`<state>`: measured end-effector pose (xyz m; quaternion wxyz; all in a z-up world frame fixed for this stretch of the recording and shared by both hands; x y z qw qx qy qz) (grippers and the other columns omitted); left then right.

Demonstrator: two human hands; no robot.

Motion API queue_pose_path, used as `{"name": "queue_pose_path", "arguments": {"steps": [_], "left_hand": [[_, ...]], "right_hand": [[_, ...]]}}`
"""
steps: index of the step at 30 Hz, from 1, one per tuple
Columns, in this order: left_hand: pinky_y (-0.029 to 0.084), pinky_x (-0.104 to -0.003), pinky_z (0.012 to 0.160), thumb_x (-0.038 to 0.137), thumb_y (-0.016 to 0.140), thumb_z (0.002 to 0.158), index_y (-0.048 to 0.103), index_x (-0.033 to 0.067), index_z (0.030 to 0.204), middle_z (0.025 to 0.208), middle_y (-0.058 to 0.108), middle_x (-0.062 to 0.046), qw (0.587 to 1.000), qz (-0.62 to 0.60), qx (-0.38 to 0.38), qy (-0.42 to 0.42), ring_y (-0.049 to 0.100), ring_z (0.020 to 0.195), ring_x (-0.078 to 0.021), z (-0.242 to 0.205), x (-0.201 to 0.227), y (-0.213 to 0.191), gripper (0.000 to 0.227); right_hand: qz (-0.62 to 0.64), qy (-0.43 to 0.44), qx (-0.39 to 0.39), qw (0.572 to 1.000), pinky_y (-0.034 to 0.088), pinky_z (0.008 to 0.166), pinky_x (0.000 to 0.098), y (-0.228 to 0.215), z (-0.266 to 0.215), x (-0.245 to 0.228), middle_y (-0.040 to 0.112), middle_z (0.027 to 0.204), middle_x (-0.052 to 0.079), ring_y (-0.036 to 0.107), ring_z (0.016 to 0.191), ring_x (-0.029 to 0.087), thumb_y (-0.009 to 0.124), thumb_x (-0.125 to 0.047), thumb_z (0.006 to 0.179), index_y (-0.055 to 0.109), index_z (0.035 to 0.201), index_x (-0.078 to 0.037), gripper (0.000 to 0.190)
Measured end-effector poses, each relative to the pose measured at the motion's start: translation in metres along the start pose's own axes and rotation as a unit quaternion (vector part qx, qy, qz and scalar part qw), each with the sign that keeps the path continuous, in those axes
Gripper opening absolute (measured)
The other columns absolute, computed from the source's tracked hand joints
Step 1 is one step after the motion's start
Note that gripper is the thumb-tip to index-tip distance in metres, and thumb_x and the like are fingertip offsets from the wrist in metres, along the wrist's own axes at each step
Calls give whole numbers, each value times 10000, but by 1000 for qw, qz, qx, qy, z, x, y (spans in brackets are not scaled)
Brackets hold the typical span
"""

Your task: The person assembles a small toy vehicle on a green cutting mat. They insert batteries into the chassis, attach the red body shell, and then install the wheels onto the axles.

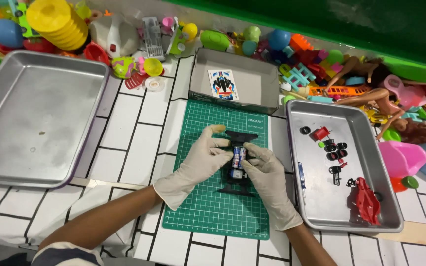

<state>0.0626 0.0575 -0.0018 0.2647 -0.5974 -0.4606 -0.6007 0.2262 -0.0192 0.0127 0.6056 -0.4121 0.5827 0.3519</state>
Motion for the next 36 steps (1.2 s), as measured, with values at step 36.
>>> {"name": "queue_pose_path", "arguments": {"steps": [36], "left_hand": [[507, -426, 885, 305, 816, 833, 535, 157, 1227, 975, 558, -14, 788, 507, -69, 341, 612, 976, -277, -8, -29, 16, 507]], "right_hand": [[-145, -130, -84, 977, 527, 675, 250, 2, -10, 7, 698, 977, -9, 583, 761, 98, 883, -84, 765, 796, 1166, -178, 421]]}}
Point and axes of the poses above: each hand's wrist, its own z-axis towards the middle knuckle, its own y-axis out of the palm, x = y × z, the point moved 7 cm from there along z, towards the middle knuckle
